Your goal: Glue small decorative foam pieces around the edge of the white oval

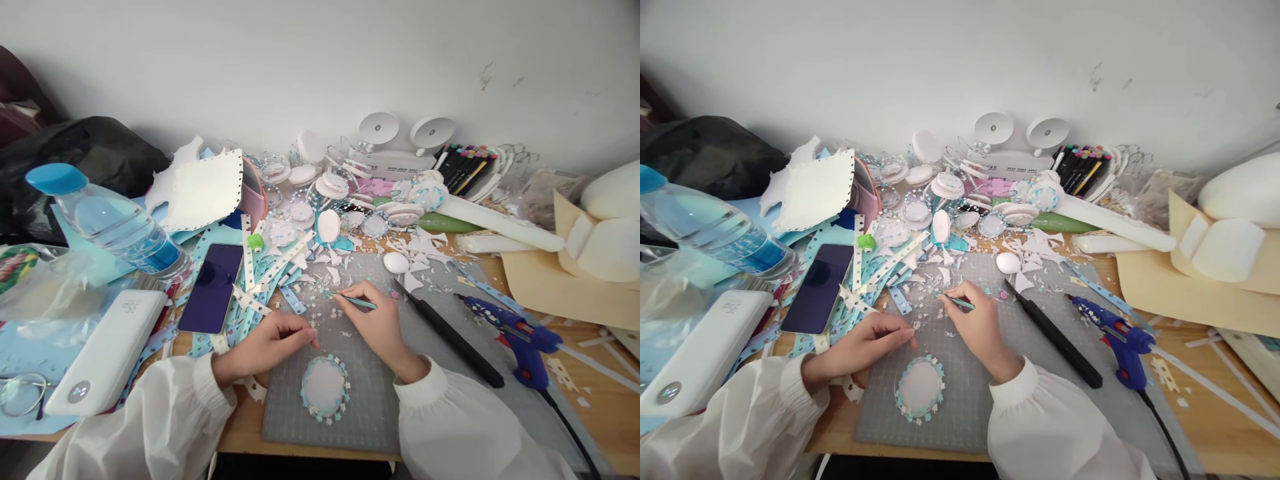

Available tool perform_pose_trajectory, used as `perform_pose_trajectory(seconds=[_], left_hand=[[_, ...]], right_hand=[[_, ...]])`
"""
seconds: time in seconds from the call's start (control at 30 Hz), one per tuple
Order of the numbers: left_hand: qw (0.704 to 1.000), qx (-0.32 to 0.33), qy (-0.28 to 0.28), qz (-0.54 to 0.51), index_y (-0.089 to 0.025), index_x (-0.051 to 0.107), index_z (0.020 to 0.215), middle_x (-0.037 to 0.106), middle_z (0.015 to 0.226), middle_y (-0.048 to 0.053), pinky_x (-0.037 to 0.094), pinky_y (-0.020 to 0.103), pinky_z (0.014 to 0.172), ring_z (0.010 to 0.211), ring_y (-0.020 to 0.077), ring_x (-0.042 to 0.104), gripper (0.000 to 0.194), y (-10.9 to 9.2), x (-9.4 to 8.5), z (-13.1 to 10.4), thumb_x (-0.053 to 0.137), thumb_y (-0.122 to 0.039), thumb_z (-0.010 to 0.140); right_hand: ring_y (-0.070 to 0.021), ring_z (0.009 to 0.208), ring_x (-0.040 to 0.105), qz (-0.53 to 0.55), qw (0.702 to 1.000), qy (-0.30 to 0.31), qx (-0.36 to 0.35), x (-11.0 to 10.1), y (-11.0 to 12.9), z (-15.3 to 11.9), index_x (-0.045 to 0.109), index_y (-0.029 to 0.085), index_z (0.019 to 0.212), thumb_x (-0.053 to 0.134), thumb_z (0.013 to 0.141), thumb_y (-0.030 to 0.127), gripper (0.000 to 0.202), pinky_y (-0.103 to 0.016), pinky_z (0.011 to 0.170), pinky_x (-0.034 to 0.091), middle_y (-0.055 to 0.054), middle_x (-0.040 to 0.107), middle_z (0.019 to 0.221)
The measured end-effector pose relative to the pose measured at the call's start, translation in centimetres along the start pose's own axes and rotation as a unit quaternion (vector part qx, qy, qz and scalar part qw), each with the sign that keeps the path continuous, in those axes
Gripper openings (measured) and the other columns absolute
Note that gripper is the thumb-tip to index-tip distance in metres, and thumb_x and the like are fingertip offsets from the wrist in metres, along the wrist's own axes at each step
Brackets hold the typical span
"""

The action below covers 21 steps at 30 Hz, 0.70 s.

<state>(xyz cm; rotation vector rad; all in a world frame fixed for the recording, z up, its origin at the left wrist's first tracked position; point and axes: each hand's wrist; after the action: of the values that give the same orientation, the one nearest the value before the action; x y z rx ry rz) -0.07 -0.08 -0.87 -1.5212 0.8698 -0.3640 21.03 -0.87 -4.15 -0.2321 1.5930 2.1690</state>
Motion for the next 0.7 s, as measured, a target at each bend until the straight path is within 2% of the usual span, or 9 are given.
perform_pose_trajectory(seconds=[0.23, 0.4, 0.7], left_hand=[[1.000, -0.013, 0.006, -0.012, -0.010, 0.072, 0.080, 0.041, 0.053, -0.004, 0.026, 0.021, 0.048, 0.050, 0.0084, 0.034, 0.044, -0.19, -0.14, 0.04, 0.048, -0.045, 0.092], [0.999, -0.027, 0.009, -0.016, -0.011, 0.072, 0.081, 0.043, 0.054, -0.003, 0.026, 0.022, 0.048, 0.050, 0.0088, 0.036, 0.045, -0.13, -0.10, -0.03, 0.048, -0.046, 0.092], [1.000, -0.021, 0.010, -0.008, -0.010, 0.072, 0.081, 0.041, 0.053, -0.003, 0.027, 0.022, 0.049, 0.051, 0.0089, 0.035, 0.044, -0.07, -0.06, 0.03, 0.048, -0.044, 0.092]], right_hand=[[-0.0178, 0.067, 0.065, 0.044, 0.995, -0.022, 0.081, -0.53, 0.72, 0.40, 0.060, 0.020, 0.069, 0.071, 0.076, 0.035, 0.020, -0.032, 0.066, 0.054, -0.003, 0.068, 0.070], [-0.0186, 0.073, 0.066, 0.042, 0.998, -0.018, 0.052, -0.54, 0.83, 0.33, 0.060, 0.021, 0.068, 0.071, 0.076, 0.033, 0.019, -0.032, 0.069, 0.054, -0.002, 0.068, 0.071], [-0.0193, 0.075, 0.066, 0.029, 0.998, 0.045, 0.018, 0.32, 0.25, -0.16, 0.060, 0.021, 0.073, 0.068, 0.080, 0.032, 0.014, -0.034, 0.069, 0.054, -0.004, 0.070, 0.077]])
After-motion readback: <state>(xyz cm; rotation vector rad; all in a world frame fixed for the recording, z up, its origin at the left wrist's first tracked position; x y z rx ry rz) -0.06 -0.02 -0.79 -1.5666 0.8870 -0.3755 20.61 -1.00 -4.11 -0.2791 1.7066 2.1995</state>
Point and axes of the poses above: each hand's wrist, its own z-axis towards the middle knuckle, its own x-axis out of the palm, y = z × x
